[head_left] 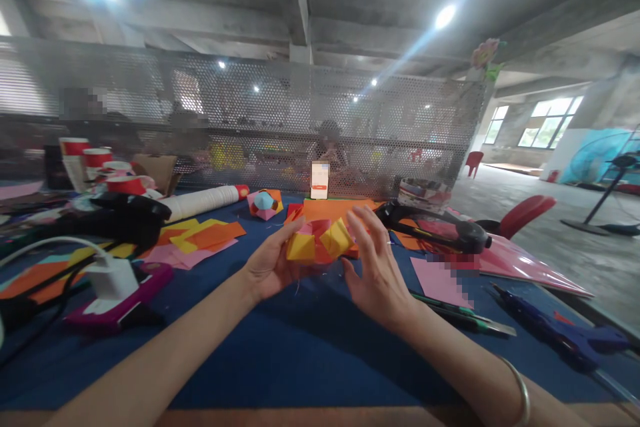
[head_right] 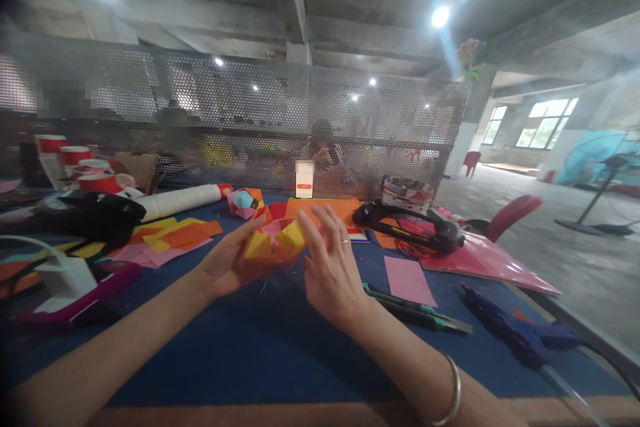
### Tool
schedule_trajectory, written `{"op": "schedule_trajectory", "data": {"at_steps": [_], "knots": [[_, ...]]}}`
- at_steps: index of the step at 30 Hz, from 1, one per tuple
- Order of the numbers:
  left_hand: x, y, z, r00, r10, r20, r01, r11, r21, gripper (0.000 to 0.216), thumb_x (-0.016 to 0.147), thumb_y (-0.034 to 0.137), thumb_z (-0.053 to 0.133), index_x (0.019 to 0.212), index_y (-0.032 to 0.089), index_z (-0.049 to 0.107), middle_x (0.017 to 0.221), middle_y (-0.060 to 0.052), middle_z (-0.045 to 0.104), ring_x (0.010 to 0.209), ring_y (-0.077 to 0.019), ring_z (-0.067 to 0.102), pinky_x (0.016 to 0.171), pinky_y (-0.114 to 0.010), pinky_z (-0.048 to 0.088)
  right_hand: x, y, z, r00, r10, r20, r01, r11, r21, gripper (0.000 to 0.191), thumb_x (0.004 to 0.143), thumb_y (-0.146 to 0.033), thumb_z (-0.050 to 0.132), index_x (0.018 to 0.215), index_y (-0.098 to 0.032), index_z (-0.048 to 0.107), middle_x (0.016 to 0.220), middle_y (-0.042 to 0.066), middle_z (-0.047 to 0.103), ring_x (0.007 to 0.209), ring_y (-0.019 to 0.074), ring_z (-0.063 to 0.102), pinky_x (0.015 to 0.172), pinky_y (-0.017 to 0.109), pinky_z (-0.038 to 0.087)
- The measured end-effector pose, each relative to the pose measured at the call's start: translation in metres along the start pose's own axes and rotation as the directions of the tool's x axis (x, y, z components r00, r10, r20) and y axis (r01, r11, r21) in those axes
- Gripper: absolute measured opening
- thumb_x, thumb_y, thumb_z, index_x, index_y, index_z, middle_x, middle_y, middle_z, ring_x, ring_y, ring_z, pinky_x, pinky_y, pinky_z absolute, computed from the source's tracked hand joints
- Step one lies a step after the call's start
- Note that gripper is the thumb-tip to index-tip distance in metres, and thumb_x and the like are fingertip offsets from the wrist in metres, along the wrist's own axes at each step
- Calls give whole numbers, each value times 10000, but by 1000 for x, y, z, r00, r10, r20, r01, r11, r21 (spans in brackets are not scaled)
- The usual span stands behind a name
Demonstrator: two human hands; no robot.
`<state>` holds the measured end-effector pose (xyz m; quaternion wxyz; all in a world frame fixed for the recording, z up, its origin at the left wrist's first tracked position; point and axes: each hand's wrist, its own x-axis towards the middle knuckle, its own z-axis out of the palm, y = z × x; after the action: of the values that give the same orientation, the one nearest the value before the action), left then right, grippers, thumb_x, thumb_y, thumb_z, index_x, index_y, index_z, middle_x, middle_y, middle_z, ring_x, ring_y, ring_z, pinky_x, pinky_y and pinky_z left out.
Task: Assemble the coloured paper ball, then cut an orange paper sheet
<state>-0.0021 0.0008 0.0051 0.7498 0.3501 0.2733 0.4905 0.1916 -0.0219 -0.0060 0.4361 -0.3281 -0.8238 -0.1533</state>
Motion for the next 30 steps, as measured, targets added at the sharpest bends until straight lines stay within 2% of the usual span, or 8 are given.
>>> {"op": "schedule_trajectory", "data": {"at_steps": [5,9,13,16,19,22,26,30], "knots": [[0,4,1,999,-3,-47,3,1000,2,444,842,545,587,1052,164,678,983,-109,725,775,-243,701,680,-394,579,-2,11,3,986,169,9,-168,971,168,738,834,-66,451,1485,-247,154,1425,144,356,1362,274,342,1100,553,360],[1,5,2,995,-42,-90,45,999,29,450,842,585,568,1037,195,680,924,-80,737,700,-215,696,604,-347,570,-3,12,-1,988,105,116,-135,948,287,671,875,-185,493,1464,-239,176,1437,139,384,1323,241,416,1046,453,444],[2,3,-1,987,-122,-105,130,989,67,471,856,588,539,1014,167,680,792,-80,724,583,-180,660,521,-293,530,-1,3,-6,978,26,207,-95,938,332,705,886,-327,580,1471,-248,195,1445,131,409,1342,253,405,1087,464,392],[3,3,-4,989,-131,-64,136,987,84,481,859,597,524,1015,168,676,830,-82,720,615,-169,657,566,-291,535,-1,1,-2,973,25,231,-101,941,322,626,900,-303,562,1446,-259,261,1408,114,457,1341,242,407,1101,474,369],[3,4,-4,994,-99,-34,102,990,102,506,850,618,520,1044,174,666,885,-96,717,650,-187,663,589,-321,546,-3,4,4,973,59,223,-127,945,302,548,920,-268,520,1420,-247,297,1379,116,478,1330,231,416,1092,460,383],[2,4,-3,998,-58,-14,60,991,119,439,852,546,570,1075,179,659,920,-89,716,638,-178,654,550,-305,540,-4,5,7,975,78,209,-138,947,289,495,928,-245,503,1392,-246,330,1342,105,505,1286,217,456,1072,433,409],[3,2,-5,999,-36,-25,39,989,139,358,830,419,651,1074,158,663,881,-81,715,605,-158,637,512,-274,531,-3,3,6,981,75,181,-124,952,280,568,851,-165,550,1379,-245,356,1318,90,524,1243,208,489,1050,398,431],[4,3,-8,998,-9,-56,16,992,127,391,821,452,653,1083,162,658,894,-97,721,669,-206,674,501,-299,545,2,19,2,979,199,48,-205,952,226,551,845,-112,470,1370,-227,347,1290,118,517,1203,214,512,964,404,485]]}}
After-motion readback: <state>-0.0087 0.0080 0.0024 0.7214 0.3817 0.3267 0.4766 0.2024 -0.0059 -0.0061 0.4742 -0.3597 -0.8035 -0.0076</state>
